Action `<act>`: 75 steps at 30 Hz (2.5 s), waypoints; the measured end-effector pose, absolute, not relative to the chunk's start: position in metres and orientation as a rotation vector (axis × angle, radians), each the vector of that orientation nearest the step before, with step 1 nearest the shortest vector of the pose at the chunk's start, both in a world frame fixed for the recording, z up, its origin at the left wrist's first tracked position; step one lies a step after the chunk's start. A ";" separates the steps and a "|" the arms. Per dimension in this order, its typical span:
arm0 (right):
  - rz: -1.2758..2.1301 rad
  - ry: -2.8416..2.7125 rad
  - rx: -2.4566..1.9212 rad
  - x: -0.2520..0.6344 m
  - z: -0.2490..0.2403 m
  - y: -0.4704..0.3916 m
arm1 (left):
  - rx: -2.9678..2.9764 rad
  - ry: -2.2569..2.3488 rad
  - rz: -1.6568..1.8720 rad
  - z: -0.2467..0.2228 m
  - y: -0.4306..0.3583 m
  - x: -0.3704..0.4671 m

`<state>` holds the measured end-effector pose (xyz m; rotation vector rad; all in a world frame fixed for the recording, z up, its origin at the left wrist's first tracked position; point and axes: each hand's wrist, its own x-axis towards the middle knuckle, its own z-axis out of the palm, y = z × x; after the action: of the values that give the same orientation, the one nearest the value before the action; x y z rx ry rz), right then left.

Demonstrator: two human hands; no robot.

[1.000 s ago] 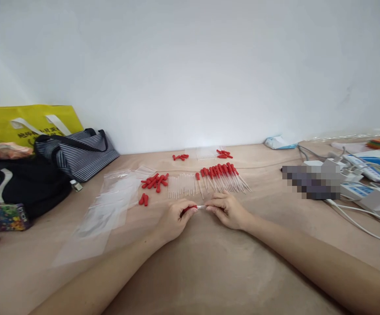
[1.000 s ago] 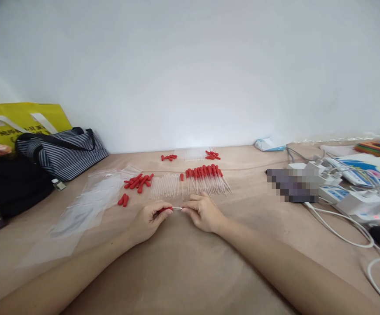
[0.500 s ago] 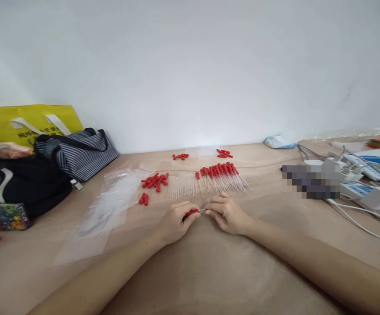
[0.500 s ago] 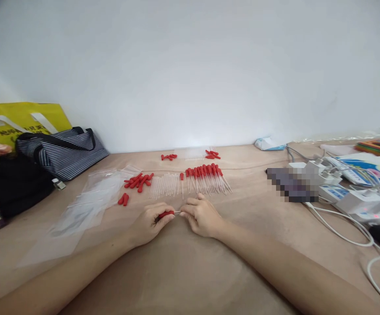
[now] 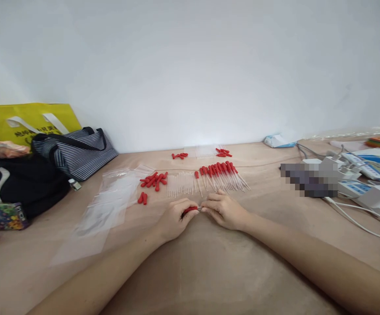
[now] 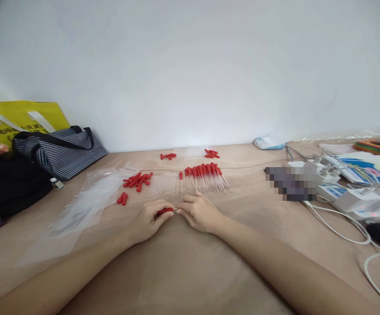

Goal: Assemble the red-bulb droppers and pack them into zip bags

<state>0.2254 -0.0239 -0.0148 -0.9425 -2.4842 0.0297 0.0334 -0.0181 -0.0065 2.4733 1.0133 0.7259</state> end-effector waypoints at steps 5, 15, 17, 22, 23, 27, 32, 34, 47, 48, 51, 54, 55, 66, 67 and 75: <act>-0.080 -2.558 -0.988 0.233 -0.003 -0.023 | 2.419 1.099 0.804 -0.009 -0.013 0.028; 0.232 -1.962 -1.507 0.228 -0.024 0.000 | 2.065 1.459 1.243 -0.021 -0.009 0.024; 0.214 -1.886 -1.568 0.222 -0.022 0.009 | 2.079 1.427 1.184 -0.023 -0.008 0.023; 0.113 -1.806 -1.748 0.198 -0.015 0.030 | 2.281 1.438 0.885 -0.015 -0.009 0.024; 0.102 -1.807 -1.783 0.194 -0.015 0.033 | 2.315 1.434 0.830 -0.013 -0.010 0.024; 0.088 -1.866 -1.827 0.186 -0.017 0.040 | 2.372 1.426 0.736 -0.009 -0.013 0.026; 0.071 -1.903 -1.770 0.186 -0.019 0.041 | 2.400 1.449 0.725 -0.011 -0.011 0.026; 0.054 -1.908 -1.771 0.185 -0.018 0.041 | 2.432 1.519 0.723 -0.008 -0.007 0.023; 0.041 -2.082 -2.063 0.160 0.001 0.045 | 2.660 2.395 0.328 0.015 0.030 -0.030; 0.046 -2.092 -2.069 0.159 0.002 0.045 | 2.658 2.400 0.320 0.013 0.031 -0.031; 0.035 -2.101 -2.072 0.159 0.005 0.043 | 2.670 2.383 0.323 0.014 0.031 -0.031; -0.008 -2.099 -2.047 0.168 0.008 0.034 | 2.721 2.361 0.403 0.020 0.025 -0.026; -0.024 -2.107 -2.021 0.174 0.009 0.030 | 2.748 2.320 0.452 0.022 0.021 -0.022; 0.053 -2.336 -1.301 0.274 -0.017 -0.018 | 2.783 1.370 0.716 0.006 -0.017 0.015; 0.071 -2.351 -1.274 0.280 -0.018 -0.018 | 2.758 1.355 0.698 0.004 -0.018 0.015; 0.362 -2.209 -1.231 0.272 -0.018 -0.013 | 2.587 1.216 0.722 0.000 -0.021 0.019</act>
<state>0.2722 -0.0129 -0.0176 -1.2313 -2.2087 0.3615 0.0190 -0.0207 -0.0001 2.5866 1.2164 0.7220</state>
